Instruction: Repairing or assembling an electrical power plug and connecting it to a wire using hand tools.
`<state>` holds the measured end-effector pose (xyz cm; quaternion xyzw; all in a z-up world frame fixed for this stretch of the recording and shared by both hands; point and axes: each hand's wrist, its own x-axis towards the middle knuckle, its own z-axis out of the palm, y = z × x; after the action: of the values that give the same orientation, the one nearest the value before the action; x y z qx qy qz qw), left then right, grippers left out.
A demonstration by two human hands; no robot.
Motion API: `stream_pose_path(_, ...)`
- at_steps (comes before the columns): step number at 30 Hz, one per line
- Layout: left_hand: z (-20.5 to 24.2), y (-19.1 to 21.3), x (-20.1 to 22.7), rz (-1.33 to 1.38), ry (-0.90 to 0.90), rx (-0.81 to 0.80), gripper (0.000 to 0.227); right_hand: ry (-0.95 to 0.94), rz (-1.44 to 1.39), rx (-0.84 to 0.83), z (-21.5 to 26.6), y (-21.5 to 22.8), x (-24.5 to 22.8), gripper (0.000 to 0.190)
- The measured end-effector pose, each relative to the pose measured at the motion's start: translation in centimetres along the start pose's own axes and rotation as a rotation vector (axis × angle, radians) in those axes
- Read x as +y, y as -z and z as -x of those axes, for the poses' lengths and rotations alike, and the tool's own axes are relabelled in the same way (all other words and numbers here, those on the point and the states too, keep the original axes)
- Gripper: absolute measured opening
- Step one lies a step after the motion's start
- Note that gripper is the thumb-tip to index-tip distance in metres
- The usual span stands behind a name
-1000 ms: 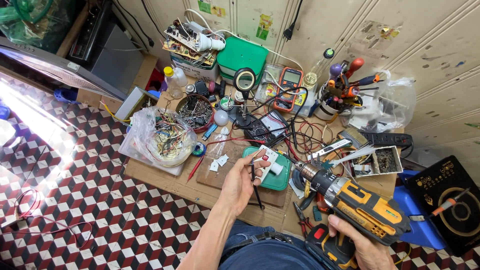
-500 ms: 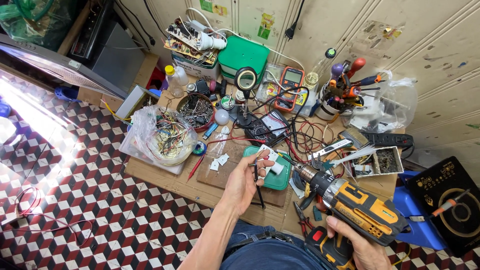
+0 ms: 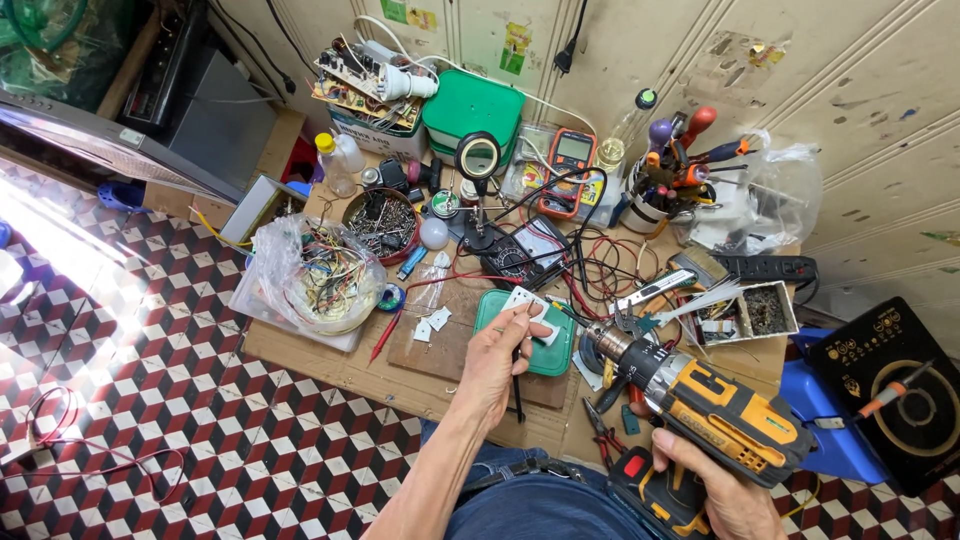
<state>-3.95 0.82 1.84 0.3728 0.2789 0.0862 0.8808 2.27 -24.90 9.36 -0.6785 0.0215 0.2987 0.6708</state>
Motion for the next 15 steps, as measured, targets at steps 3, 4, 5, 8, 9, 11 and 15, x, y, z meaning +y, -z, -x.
stream_pose_path(3,0.0,0.2,0.4,0.008,0.048,0.033,0.042,0.031,0.004,0.031,0.0,0.7,0.9,0.034)
stream_pose_path(4,-0.1,-0.1,0.4,0.023,0.091,0.059,0.042,0.055,0.001,0.068,0.4,1.4,1.5,0.031)
stream_pose_path(5,-0.1,0.6,0.1,0.018,0.11,0.041,0.042,0.053,-0.002,0.094,0.4,1.8,2.0,0.031)
stream_pose_path(8,-0.8,1.5,-1.1,0.101,0.136,0.011,0.043,0.112,0.02,0.307,0.7,4.0,3.2,0.025)
stream_pose_path(9,-1.0,1.7,-1.5,0.122,0.125,0.016,0.047,0.128,0.104,0.421,0.8,4.7,3.5,0.026)
stream_pose_path(11,-1.1,2.0,-2.2,0.135,0.127,0.009,0.05,0.138,0.182,0.553,0.6,6.3,4.5,0.028)
stream_pose_path(15,-0.6,0.9,-2.8,-0.018,0.185,0.003,0.055,0.114,0.605,0.748,-1.1,11.8,9.3,0.072)
